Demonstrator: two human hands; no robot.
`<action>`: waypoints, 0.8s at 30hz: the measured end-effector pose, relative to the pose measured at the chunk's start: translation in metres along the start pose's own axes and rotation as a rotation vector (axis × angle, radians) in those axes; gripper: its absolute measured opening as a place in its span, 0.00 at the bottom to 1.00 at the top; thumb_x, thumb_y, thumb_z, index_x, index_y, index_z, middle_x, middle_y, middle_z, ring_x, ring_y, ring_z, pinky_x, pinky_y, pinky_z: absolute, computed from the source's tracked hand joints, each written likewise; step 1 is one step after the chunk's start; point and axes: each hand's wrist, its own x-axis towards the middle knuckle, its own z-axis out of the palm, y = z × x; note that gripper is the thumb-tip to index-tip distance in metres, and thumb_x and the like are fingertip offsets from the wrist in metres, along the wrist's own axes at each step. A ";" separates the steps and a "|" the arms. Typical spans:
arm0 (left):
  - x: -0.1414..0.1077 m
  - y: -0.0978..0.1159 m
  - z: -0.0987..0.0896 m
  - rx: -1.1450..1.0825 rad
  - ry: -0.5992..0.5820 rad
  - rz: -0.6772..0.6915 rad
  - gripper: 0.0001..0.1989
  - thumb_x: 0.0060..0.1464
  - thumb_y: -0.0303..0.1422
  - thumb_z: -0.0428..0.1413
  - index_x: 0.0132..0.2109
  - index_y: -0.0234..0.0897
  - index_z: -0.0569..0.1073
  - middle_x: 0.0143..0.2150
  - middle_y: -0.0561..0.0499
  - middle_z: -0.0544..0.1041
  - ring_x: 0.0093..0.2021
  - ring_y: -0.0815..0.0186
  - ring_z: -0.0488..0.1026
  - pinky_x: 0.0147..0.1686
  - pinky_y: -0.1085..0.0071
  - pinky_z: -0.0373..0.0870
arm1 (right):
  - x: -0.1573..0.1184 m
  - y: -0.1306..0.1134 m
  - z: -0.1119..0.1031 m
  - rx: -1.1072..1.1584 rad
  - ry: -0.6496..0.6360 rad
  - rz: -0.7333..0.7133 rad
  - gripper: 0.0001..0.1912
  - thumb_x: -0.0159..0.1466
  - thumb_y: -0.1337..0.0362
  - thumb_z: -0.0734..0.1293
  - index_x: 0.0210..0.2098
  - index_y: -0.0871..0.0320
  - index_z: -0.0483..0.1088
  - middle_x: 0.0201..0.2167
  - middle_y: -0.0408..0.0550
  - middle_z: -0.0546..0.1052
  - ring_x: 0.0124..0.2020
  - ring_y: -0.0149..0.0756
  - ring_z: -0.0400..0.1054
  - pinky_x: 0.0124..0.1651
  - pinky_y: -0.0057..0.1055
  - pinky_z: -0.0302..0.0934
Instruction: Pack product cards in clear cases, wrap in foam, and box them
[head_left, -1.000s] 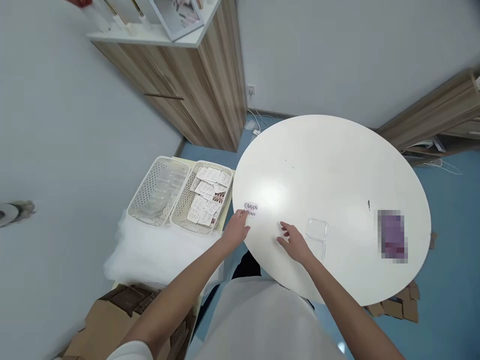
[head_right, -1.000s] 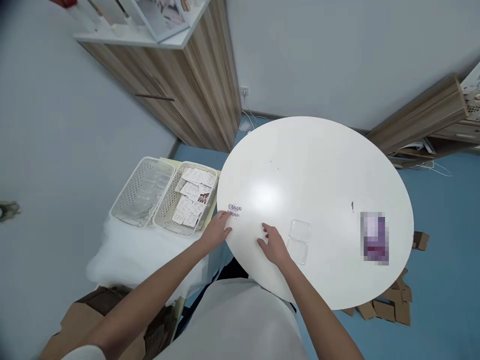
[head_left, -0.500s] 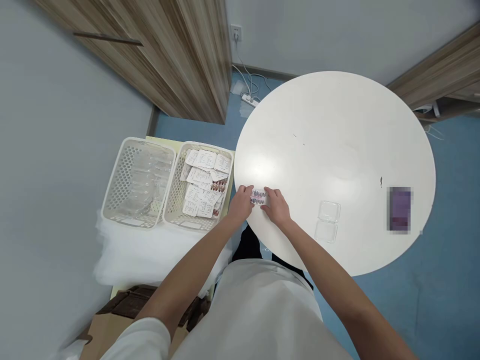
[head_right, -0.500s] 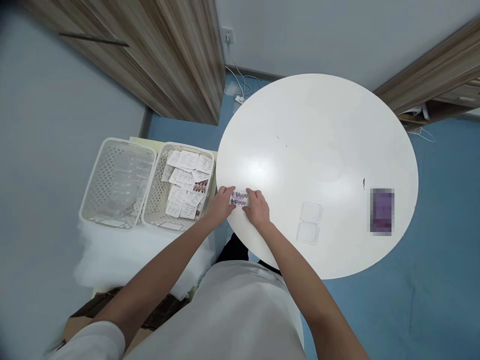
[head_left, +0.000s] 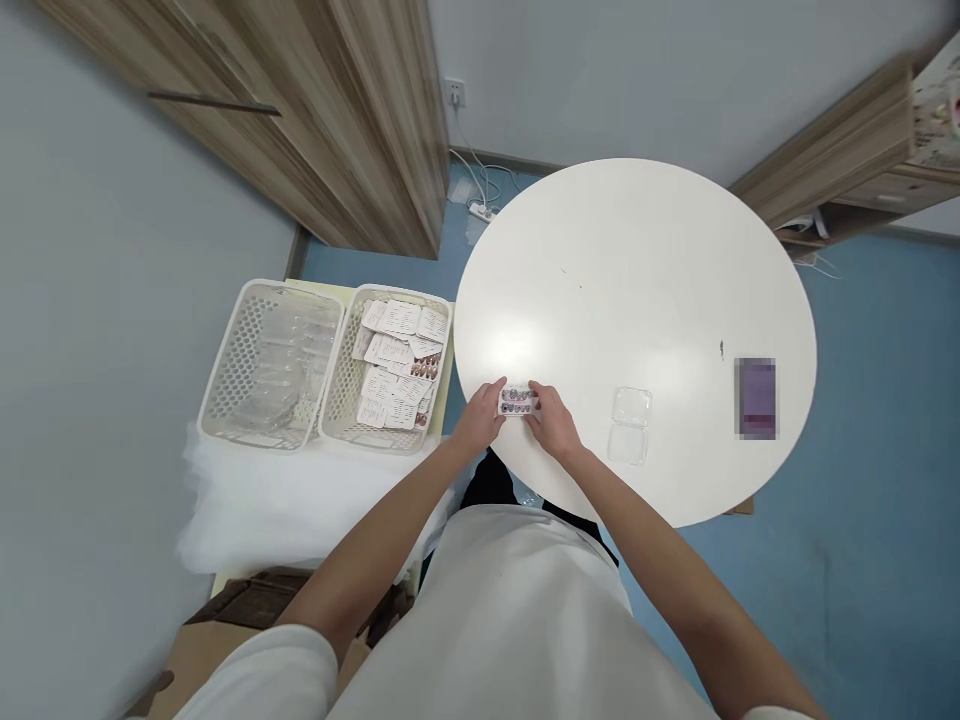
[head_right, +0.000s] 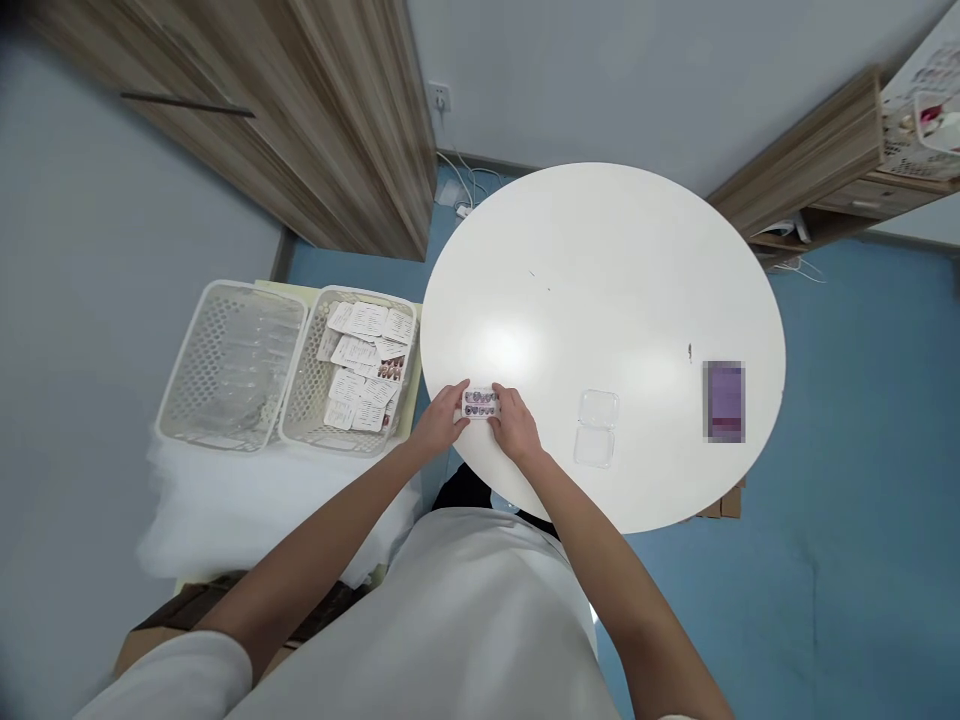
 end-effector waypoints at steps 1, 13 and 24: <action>-0.001 0.004 0.003 0.000 -0.006 0.021 0.33 0.48 0.23 0.52 0.60 0.38 0.50 0.43 0.46 0.65 0.43 0.61 0.65 0.42 0.63 0.66 | -0.007 0.003 -0.005 0.001 0.001 -0.010 0.31 0.56 0.70 0.60 0.57 0.54 0.48 0.47 0.51 0.63 0.43 0.39 0.63 0.38 0.35 0.63; -0.008 0.086 0.080 0.011 -0.171 0.255 0.33 0.49 0.28 0.53 0.60 0.42 0.50 0.43 0.48 0.67 0.41 0.62 0.67 0.41 0.62 0.68 | -0.116 0.085 -0.065 0.038 0.076 0.070 0.33 0.57 0.67 0.60 0.60 0.50 0.45 0.46 0.50 0.64 0.40 0.37 0.65 0.40 0.38 0.65; 0.010 0.132 0.132 0.151 -0.190 0.156 0.29 0.48 0.31 0.55 0.57 0.39 0.55 0.45 0.46 0.68 0.45 0.59 0.66 0.44 0.60 0.65 | -0.120 0.165 -0.097 0.116 -0.025 -0.027 0.31 0.56 0.68 0.61 0.58 0.54 0.49 0.46 0.50 0.64 0.46 0.40 0.60 0.45 0.39 0.61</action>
